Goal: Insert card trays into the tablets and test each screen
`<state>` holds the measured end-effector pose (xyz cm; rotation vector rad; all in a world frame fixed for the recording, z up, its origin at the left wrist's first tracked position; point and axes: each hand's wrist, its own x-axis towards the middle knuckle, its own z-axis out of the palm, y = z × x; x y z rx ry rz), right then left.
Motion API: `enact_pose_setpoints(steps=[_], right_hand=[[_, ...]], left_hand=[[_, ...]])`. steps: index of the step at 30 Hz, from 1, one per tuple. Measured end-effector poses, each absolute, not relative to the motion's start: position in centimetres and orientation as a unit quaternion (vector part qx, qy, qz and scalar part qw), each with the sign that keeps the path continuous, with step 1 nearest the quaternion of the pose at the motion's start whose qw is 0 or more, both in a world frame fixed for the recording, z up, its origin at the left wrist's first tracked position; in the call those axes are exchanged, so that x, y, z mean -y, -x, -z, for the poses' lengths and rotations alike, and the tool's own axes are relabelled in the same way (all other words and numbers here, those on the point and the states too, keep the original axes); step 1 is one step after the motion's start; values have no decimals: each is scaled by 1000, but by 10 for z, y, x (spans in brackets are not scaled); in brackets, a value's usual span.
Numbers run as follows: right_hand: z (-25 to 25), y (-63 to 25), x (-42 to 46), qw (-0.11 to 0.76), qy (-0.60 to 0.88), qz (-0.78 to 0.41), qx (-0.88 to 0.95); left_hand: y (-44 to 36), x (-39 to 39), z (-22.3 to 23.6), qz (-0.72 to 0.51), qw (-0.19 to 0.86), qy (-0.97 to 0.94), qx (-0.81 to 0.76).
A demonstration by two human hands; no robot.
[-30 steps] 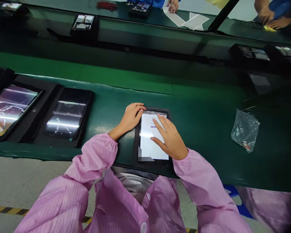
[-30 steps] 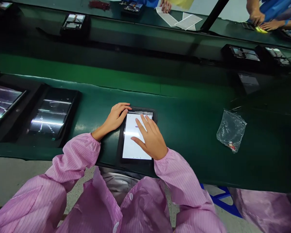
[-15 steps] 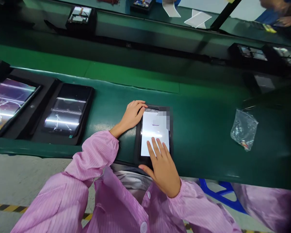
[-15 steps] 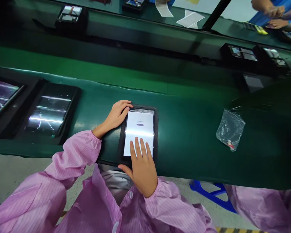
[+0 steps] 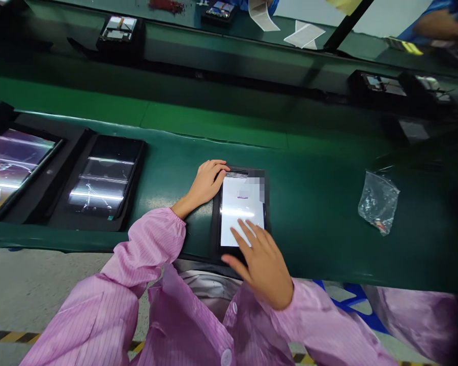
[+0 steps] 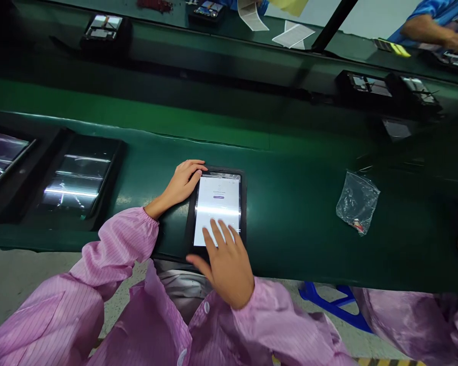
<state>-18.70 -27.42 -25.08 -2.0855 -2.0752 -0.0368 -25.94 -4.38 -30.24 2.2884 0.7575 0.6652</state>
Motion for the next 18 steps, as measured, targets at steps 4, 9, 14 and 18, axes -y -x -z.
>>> enact_pose_setpoints(steps=[4,9,14,18], right_hand=[[259,164,217,117,735,32,667],[273,172,209,72,749,1,659],[269,205,275,51,729,-20,682],[264,216,303,53,717,-30,694]], left_hand=[[260,44,302,-255,314,-869,-284],[260,43,302,-252,309,-872,-283],[260,42,303,-247,303,-876,-282],[258,35,305,-249,297,-879,-276]])
